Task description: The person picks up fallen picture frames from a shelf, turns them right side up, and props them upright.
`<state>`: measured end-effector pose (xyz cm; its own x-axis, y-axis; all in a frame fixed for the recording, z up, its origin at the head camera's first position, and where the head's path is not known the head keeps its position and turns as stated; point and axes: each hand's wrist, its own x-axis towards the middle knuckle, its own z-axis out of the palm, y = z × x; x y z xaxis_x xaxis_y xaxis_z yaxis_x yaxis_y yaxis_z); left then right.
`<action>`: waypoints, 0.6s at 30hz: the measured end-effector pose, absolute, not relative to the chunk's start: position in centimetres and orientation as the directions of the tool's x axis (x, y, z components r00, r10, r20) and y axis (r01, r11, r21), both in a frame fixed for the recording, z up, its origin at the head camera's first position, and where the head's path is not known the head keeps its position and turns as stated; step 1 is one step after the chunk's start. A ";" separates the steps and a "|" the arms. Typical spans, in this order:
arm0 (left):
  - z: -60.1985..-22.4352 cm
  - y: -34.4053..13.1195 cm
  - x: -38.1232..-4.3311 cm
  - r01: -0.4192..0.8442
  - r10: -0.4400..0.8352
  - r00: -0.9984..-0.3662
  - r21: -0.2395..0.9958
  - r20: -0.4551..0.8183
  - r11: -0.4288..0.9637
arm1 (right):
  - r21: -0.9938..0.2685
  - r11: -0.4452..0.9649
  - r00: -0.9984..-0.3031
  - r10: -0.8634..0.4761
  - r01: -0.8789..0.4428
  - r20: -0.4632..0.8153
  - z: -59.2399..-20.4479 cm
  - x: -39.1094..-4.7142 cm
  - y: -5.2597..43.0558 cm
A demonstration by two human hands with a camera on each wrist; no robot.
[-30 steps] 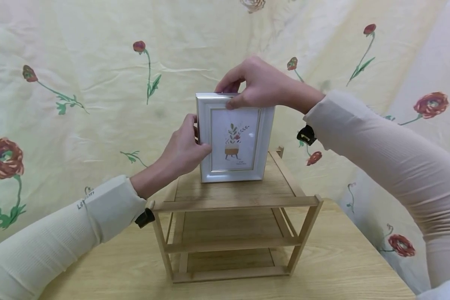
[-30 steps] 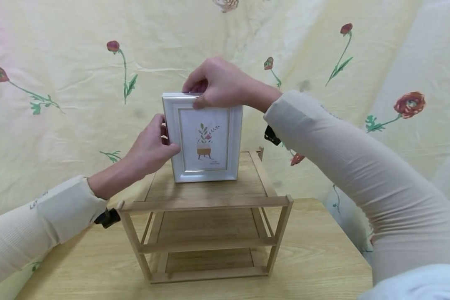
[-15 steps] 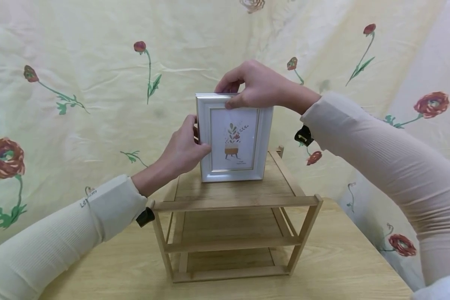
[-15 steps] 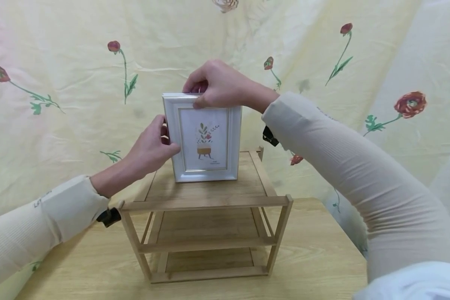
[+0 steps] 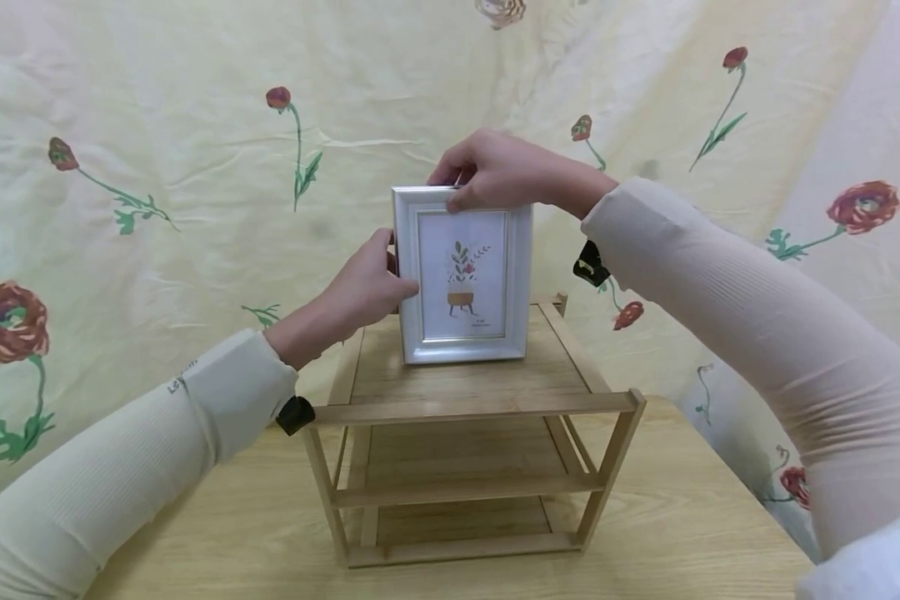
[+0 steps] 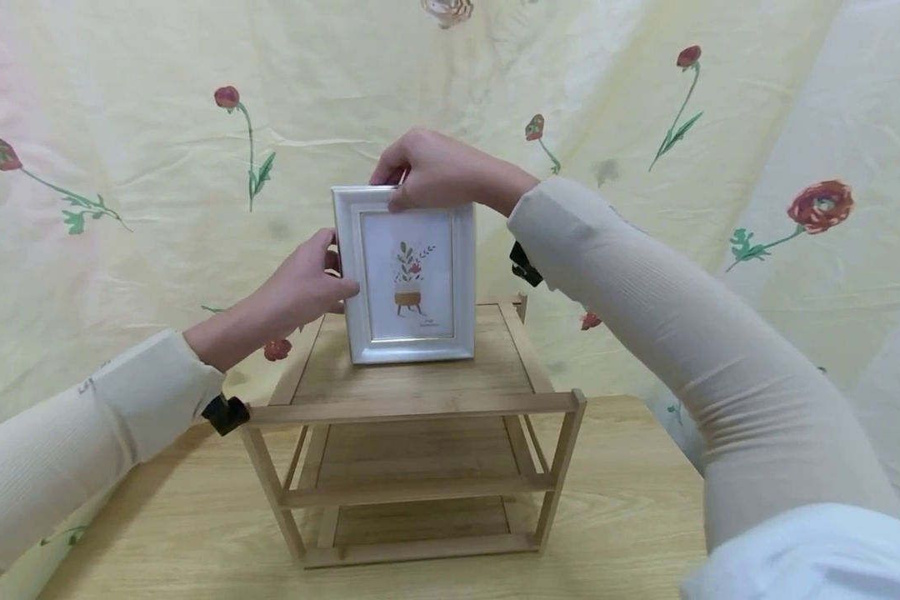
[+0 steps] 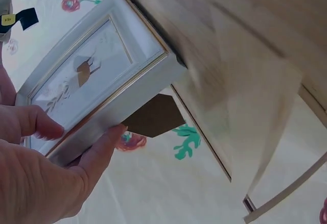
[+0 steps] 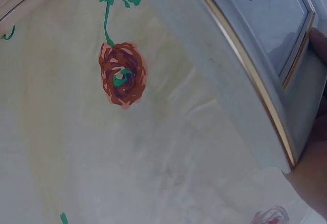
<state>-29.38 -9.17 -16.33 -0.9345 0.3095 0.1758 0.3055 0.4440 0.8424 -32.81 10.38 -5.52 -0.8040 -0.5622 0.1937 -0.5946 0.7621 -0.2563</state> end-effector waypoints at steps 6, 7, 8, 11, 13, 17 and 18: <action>-16.1 -8.9 -29.9 0.265 0.315 -0.941 0.852 0.126 0.451 | -0.313 0.768 -0.828 -0.535 -0.559 0.166 -6.0 -34.0 10.3; -16.1 -8.8 -30.0 0.260 0.316 -0.941 0.855 0.120 0.449 | -0.317 0.770 -0.832 -0.531 -0.553 0.161 -6.1 -34.2 10.3; -16.2 -8.8 -30.1 0.256 0.319 -0.941 0.858 0.115 0.446 | -0.318 0.773 -0.835 -0.528 -0.549 0.157 -6.2 -34.4 10.2; -16.1 -8.7 -30.3 0.245 0.321 -0.941 0.862 0.102 0.444 | -0.321 0.781 -0.843 -0.519 -0.535 0.141 -6.3 -34.7 10.2; -15.9 -8.7 -30.4 0.244 0.324 -0.941 0.863 0.100 0.442 | -0.322 0.785 -0.846 -0.515 -0.529 0.135 -6.3 -34.8 10.3; -15.8 -8.7 -30.4 0.243 0.319 -0.942 0.865 0.103 0.440 | -0.333 0.782 -0.847 -0.513 -0.527 0.135 -6.2 -34.9 10.3; -15.8 -8.7 -30.4 0.242 0.318 -0.942 0.868 0.103 0.435 | -0.334 0.780 -0.846 -0.515 -0.529 0.138 -6.2 -34.9 10.2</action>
